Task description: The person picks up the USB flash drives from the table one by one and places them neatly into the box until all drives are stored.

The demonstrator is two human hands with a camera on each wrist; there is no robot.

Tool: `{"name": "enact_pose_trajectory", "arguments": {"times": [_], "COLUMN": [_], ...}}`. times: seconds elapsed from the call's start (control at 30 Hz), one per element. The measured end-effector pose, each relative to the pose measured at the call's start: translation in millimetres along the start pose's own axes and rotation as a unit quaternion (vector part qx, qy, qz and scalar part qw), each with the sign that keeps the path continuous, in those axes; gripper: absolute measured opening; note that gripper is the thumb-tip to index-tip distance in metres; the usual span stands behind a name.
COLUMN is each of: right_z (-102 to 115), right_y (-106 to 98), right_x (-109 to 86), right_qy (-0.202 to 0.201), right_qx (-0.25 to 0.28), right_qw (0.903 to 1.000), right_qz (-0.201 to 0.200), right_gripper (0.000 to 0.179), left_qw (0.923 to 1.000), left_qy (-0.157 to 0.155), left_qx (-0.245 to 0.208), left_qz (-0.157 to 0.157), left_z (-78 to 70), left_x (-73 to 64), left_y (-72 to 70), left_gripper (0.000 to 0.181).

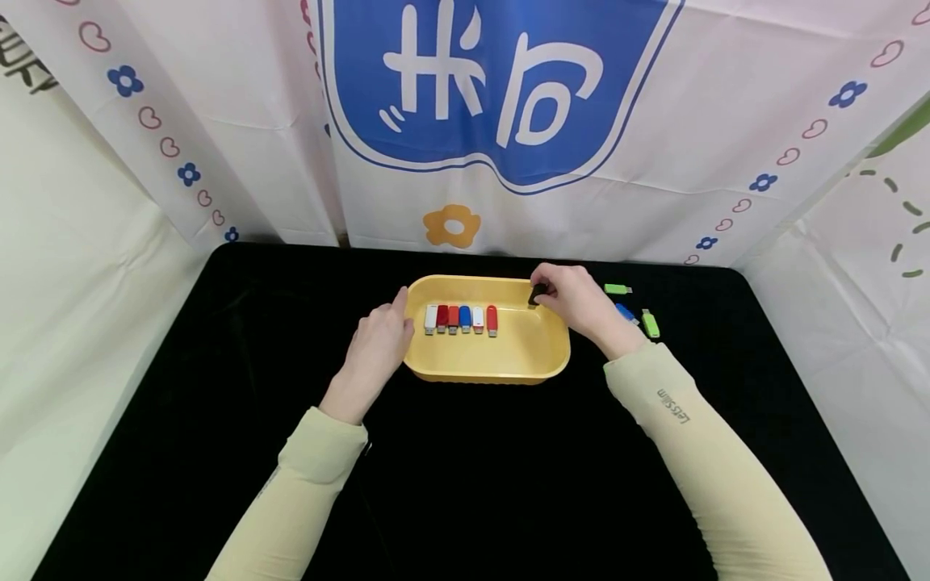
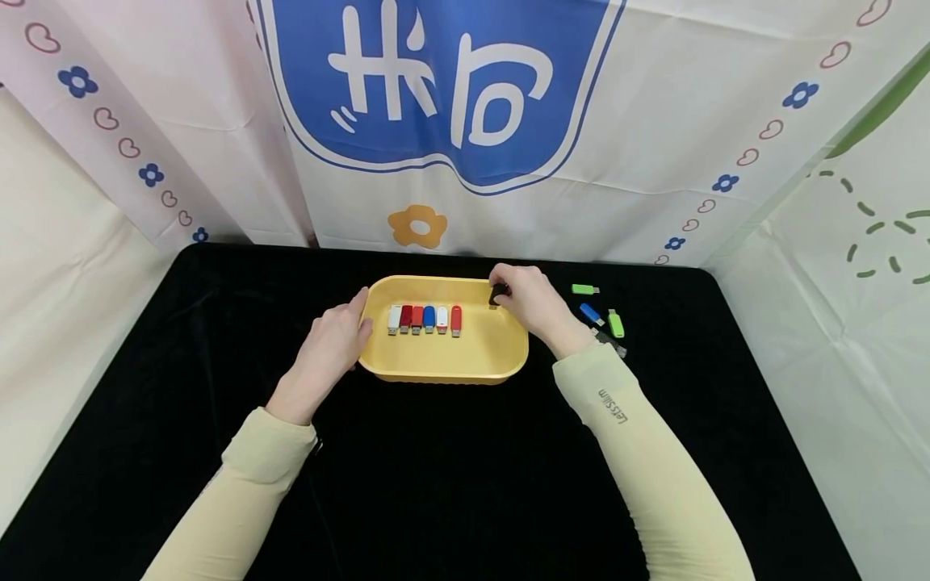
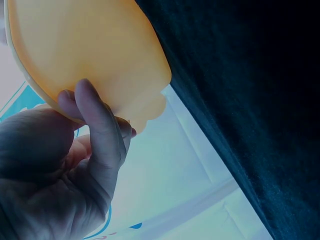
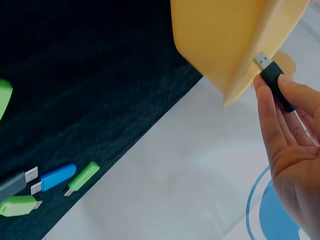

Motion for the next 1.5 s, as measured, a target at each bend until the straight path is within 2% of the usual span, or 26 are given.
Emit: {"name": "enact_pose_trajectory", "arguments": {"times": [0.2, 0.53, 0.87, 1.13, 1.5], "right_z": [5, 10, 13, 12, 8], "right_y": [11, 33, 50, 54, 63], "right_x": [4.3, 9.5, 10.7, 10.8, 13.1], "right_qy": [0.004, -0.002, -0.044, -0.027, -0.01], "right_qx": [-0.004, -0.006, -0.015, -0.006, -0.008], "right_qw": [0.9998, 0.999, 0.998, 0.9985, 0.9987], "right_qz": [0.019, 0.044, 0.044, 0.046, 0.05], "right_gripper": [0.02, 0.019, 0.015, 0.017, 0.034], "left_qw": [0.9999, 0.9999, 0.9999, 0.9999, 0.9999], "left_qy": [-0.006, -0.003, -0.007, -0.005, -0.01], "left_qx": [-0.003, 0.001, 0.0, 0.004, 0.002], "left_qz": [0.011, 0.011, 0.013, 0.01, 0.007], "left_z": [0.9, 1.0, 0.8, 0.7, 0.5], "left_x": [1.0, 0.4, 0.5, 0.7, 1.2], "left_y": [1.0, 1.3, 1.2, 1.0, 1.6], "left_gripper": [0.051, 0.052, 0.052, 0.052, 0.052]}}
Point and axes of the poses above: each hand's wrist, its own x-axis towards the middle knuckle, its own y-axis out of the palm, z = x × y, the point moved 1 cm from there along x, towards the middle knuckle, and after that the axes turned 8 degrees about y, right-handed, at the moved point
